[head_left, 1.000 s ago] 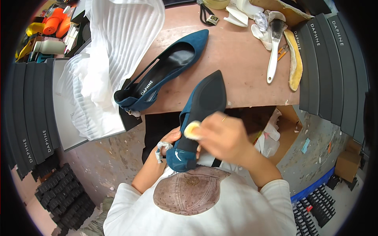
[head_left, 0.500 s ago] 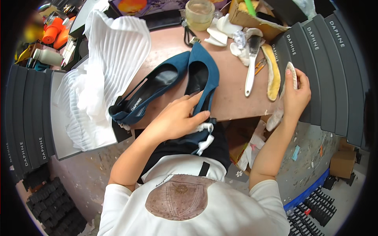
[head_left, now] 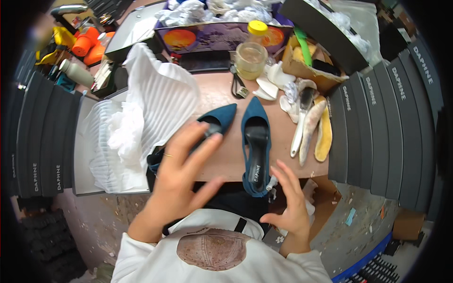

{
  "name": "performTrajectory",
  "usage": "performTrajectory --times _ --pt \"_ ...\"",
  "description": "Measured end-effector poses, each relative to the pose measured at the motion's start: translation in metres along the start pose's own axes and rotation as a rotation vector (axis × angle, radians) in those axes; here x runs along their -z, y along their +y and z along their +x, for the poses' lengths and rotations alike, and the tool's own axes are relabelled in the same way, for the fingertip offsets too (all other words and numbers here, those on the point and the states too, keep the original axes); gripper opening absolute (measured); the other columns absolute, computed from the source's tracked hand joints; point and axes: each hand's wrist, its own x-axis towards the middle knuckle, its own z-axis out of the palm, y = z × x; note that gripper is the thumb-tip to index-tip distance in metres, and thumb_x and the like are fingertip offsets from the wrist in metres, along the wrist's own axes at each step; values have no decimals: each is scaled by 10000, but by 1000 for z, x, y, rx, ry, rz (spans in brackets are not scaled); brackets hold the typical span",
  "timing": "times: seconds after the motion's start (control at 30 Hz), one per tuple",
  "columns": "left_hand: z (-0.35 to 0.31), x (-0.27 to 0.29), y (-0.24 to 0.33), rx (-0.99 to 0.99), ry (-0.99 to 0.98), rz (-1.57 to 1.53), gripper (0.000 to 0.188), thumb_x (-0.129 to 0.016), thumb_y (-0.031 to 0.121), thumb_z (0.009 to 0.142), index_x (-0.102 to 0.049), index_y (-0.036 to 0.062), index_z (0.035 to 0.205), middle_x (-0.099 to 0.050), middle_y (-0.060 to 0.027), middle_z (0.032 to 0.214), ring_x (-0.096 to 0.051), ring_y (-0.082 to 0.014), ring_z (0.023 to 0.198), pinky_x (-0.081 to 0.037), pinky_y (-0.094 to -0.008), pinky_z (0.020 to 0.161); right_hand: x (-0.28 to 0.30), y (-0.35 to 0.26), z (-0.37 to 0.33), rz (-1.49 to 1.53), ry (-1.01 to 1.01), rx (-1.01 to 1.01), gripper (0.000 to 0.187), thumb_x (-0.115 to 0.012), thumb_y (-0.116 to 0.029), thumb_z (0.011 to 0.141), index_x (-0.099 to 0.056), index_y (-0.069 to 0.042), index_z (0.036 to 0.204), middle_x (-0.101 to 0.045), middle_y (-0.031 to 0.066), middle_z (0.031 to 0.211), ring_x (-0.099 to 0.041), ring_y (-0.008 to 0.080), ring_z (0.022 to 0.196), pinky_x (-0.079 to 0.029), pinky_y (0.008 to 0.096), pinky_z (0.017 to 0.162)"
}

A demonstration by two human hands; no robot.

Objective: Cleaning and preparing shoes for packaging.

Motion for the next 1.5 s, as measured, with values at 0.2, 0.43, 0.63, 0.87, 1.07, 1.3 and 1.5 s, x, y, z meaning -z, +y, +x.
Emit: performTrajectory --times 0.2,0.43,0.63,0.87,1.07,1.3,1.5 --pt "12 56 -83 77 52 346 477 -635 228 825 -512 35 1244 -464 -225 1255 -421 -398 1193 -357 -439 986 0 -16 12 -99 23 59 956 -816 -507 548 -468 -2 1281 -428 211 1330 -421 357 1234 -321 409 1027" --pt "-8 45 -125 60 -23 116 512 -595 254 859 -450 2 1280 -529 -224 1164 -501 -362 1118 -401 -394 955 13 -89 80 -151 238 437 323 -695 -150 741 -617 18 1005 -601 151 1013 -574 280 893 -456 353 801" --pt "-64 39 -60 263 -66 548 692 -708 401 694 -520 -40 1193 -585 -144 882 -526 -277 828 -375 -377 763 -105 -169 225 -279 -83 949 196 -652 -106 748 -570 -22 905 -568 127 880 -566 314 810 -465 382 704" --pt "-71 5 -53 212 -11 620 257 -554 185 684 -592 -10 847 -558 -110 758 -482 -217 707 -347 -312 597 -310 -153 411 -779 -192 489 393 -670 -321 731 -573 -12 954 -624 182 950 -629 345 866 -514 421 757" --pt "-94 -8 -61 129 212 510 186 -543 171 696 -595 23 796 -529 -137 875 -473 -232 708 -381 -280 568 -359 -149 422 -895 -232 249 646 -745 -412 673 -494 -45 1141 -604 167 1079 -628 297 963 -524 402 770" --pt "-112 -14 -59 102 375 215 415 -534 139 722 -571 -20 1104 -542 -205 1090 -537 -327 948 -494 -342 749 -364 -126 435 -801 -209 190 738 -750 -456 630 -458 -28 1156 -619 195 1029 -628 331 948 -522 411 784" --pt "-109 -12 -60 159 322 285 478 -670 106 658 -575 21 1119 -571 -167 1109 -543 -290 904 -461 -367 712 -244 -205 406 -564 -34 384 674 -658 -376 652 -473 -23 1195 -637 229 969 -632 347 893 -506 404 764"
